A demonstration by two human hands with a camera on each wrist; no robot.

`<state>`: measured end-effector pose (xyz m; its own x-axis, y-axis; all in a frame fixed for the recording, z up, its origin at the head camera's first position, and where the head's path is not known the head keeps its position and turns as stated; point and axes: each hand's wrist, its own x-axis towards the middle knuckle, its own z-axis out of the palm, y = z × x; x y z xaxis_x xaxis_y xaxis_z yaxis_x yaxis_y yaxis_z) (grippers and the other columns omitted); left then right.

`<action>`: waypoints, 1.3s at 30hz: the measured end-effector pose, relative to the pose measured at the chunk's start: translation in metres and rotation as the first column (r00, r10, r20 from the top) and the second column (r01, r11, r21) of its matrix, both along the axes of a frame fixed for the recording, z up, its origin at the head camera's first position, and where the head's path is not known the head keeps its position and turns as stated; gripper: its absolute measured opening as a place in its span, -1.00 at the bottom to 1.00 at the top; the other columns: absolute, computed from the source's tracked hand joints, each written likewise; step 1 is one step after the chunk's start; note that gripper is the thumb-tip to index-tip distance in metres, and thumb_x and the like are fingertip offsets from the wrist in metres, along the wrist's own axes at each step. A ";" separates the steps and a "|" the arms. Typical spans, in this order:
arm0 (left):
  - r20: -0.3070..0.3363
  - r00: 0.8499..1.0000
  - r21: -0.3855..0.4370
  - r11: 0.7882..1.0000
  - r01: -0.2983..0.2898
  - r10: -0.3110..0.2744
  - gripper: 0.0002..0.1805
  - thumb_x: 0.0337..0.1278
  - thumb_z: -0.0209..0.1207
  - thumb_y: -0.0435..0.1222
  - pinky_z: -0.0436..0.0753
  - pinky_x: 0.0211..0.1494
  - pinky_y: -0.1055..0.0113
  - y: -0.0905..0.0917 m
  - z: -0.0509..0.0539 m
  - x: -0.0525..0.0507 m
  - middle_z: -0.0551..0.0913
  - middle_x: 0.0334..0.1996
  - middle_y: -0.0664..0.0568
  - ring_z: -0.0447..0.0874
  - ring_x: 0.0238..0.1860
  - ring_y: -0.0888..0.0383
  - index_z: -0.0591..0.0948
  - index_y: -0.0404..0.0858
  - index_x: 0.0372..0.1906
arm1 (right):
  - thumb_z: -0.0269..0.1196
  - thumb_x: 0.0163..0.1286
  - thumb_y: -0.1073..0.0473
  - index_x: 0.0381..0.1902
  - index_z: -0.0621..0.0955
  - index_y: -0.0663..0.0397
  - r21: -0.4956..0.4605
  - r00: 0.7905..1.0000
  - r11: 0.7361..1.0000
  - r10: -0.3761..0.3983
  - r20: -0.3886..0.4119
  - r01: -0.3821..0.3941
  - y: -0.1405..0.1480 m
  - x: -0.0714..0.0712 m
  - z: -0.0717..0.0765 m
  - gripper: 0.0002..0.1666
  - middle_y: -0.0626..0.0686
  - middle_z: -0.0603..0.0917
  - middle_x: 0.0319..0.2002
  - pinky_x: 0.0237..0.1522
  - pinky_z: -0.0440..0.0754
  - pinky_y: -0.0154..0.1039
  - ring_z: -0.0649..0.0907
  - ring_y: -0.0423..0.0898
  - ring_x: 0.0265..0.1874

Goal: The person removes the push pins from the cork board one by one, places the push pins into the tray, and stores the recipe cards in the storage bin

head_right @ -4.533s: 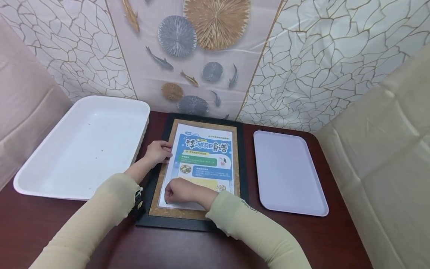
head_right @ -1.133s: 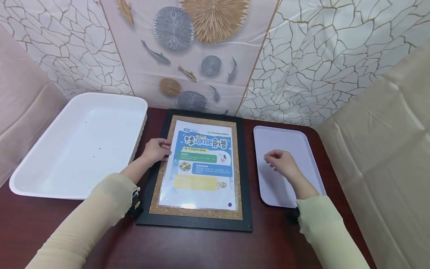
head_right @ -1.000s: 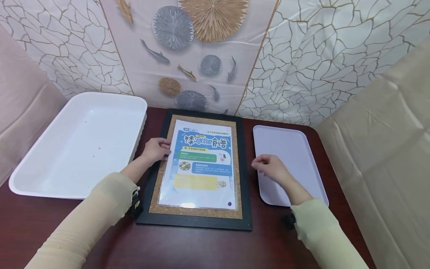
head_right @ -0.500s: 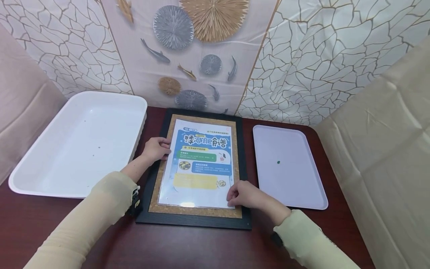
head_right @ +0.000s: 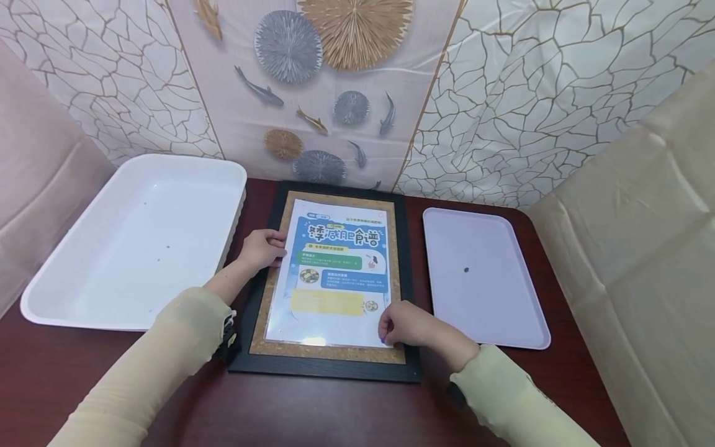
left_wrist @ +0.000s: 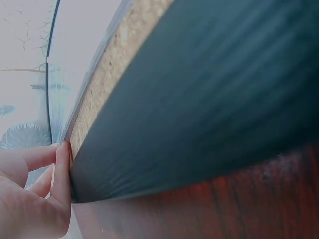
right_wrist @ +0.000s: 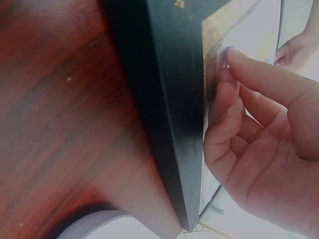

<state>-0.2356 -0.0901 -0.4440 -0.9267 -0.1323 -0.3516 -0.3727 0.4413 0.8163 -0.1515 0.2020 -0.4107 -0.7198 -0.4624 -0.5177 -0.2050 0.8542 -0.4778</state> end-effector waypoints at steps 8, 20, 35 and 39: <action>-0.002 1.000 -0.007 1.000 -0.005 0.005 -0.56 0.18 0.13 -0.40 0.62 -0.42 0.56 0.000 0.000 0.000 0.61 -0.05 -0.15 0.66 -0.11 0.01 0.46 -0.27 0.19 | 0.27 0.16 0.37 -0.54 0.58 0.09 -0.022 0.997 0.999 0.040 0.069 -0.038 -0.001 -0.003 0.004 -0.86 -0.06 0.50 -0.59 -0.47 0.43 -0.40 0.46 -0.20 -0.54; -0.011 1.000 -0.001 1.000 -0.005 0.005 -0.57 0.17 0.12 -0.43 0.65 -0.39 0.51 0.000 0.000 0.001 0.61 -0.07 -0.16 0.66 -0.13 0.01 0.47 -0.30 0.18 | 0.25 0.19 0.37 -0.55 0.57 0.09 0.036 0.987 0.997 0.067 0.148 -0.073 -0.005 -0.010 0.005 -0.84 -0.05 0.49 -0.59 -0.46 0.41 -0.38 0.45 -0.19 -0.55; -0.004 1.000 -0.002 1.000 -0.002 0.002 -0.57 0.18 0.13 -0.41 0.67 -0.32 0.46 0.000 0.001 0.000 0.61 -0.07 -0.14 0.67 -0.14 0.01 0.47 -0.27 0.18 | 0.24 0.16 0.40 -0.54 0.56 0.07 0.023 0.971 0.990 0.130 0.201 -0.138 -0.002 -0.008 0.010 -0.84 -0.08 0.51 -0.54 -0.42 0.42 -0.35 0.46 -0.18 -0.50; -0.001 1.000 -0.003 1.000 -0.002 0.002 -0.57 0.18 0.13 -0.40 0.68 -0.28 0.43 0.000 0.001 0.000 0.61 -0.07 -0.14 0.66 -0.13 0.02 0.47 -0.27 0.19 | 0.22 0.16 0.38 -0.53 0.58 0.09 -0.072 0.975 0.989 0.140 0.174 -0.129 0.008 -0.011 0.005 -0.86 -0.11 0.52 -0.55 -0.42 0.45 -0.37 0.47 -0.21 -0.51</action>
<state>-0.2359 -0.0903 -0.4432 -0.9270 -0.1351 -0.3498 -0.3723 0.4431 0.8155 -0.1621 0.2102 -0.4056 -0.5480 -0.5827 -0.6002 -0.2229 0.7932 -0.5667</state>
